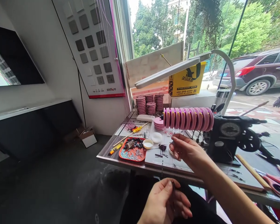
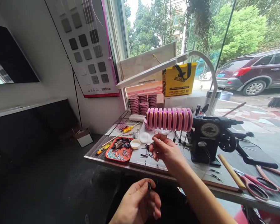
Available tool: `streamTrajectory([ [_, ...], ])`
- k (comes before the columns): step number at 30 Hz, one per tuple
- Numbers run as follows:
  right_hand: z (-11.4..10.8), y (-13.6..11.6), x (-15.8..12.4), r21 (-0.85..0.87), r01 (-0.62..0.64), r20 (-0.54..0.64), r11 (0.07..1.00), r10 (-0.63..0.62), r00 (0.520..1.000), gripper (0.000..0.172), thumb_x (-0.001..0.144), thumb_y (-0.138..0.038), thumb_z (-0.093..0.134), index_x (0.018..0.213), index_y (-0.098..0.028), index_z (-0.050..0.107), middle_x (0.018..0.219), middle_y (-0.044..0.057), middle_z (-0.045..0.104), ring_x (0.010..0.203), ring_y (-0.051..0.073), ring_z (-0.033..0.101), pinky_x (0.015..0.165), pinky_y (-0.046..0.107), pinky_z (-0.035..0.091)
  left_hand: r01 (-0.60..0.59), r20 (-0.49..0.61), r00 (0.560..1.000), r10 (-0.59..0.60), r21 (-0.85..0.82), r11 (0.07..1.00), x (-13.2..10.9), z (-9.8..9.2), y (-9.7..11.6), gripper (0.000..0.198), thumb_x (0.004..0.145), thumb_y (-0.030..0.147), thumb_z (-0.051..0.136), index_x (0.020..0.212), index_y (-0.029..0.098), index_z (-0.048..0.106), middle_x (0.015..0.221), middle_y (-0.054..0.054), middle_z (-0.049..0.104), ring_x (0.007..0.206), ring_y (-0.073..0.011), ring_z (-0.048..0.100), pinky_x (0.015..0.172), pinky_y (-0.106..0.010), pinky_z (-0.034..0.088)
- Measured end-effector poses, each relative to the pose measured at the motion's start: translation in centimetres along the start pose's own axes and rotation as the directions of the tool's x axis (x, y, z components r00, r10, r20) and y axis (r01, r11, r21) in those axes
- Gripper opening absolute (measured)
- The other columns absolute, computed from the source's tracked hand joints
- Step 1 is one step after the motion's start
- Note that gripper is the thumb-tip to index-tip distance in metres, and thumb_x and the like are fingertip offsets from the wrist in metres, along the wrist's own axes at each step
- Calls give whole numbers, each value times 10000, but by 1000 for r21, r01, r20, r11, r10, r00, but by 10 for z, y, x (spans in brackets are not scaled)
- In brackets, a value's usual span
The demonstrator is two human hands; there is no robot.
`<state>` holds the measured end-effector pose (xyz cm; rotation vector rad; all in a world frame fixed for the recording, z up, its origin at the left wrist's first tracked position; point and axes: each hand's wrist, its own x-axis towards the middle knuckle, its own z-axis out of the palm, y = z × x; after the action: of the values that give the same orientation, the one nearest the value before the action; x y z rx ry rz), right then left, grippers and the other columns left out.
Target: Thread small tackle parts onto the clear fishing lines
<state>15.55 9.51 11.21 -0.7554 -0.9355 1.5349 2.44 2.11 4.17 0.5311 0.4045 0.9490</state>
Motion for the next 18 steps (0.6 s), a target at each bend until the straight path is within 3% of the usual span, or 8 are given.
streamTrajectory([
  [6,-1,-1,2,-20,3,-4,1000,-3,1000,444,560,-458,798,760,-200,498,525,-29,599,386,81,461,394,193,276,28,136,991,-15,-95,995,-5,-7,0,273,733,193,737,992,127,680,706,-60,764,578,-139,716,531,-190,519],
  [14,-6,1,5,-43,12,18,999,-11,1000,425,603,-473,778,763,-209,487,551,-31,599,399,97,479,397,205,284,16,158,987,-2,-85,996,-5,-16,-4,293,730,207,741,1013,161,681,641,-15,739,519,-121,689,482,-186,488],
  [18,-6,-3,6,-60,6,20,998,-5,1000,420,612,-477,768,766,-205,487,550,-21,617,391,92,482,392,195,280,-39,144,989,42,-19,999,-4,-14,1,251,804,207,633,1049,157,659,737,-81,771,598,-162,718,545,-218,496],
])
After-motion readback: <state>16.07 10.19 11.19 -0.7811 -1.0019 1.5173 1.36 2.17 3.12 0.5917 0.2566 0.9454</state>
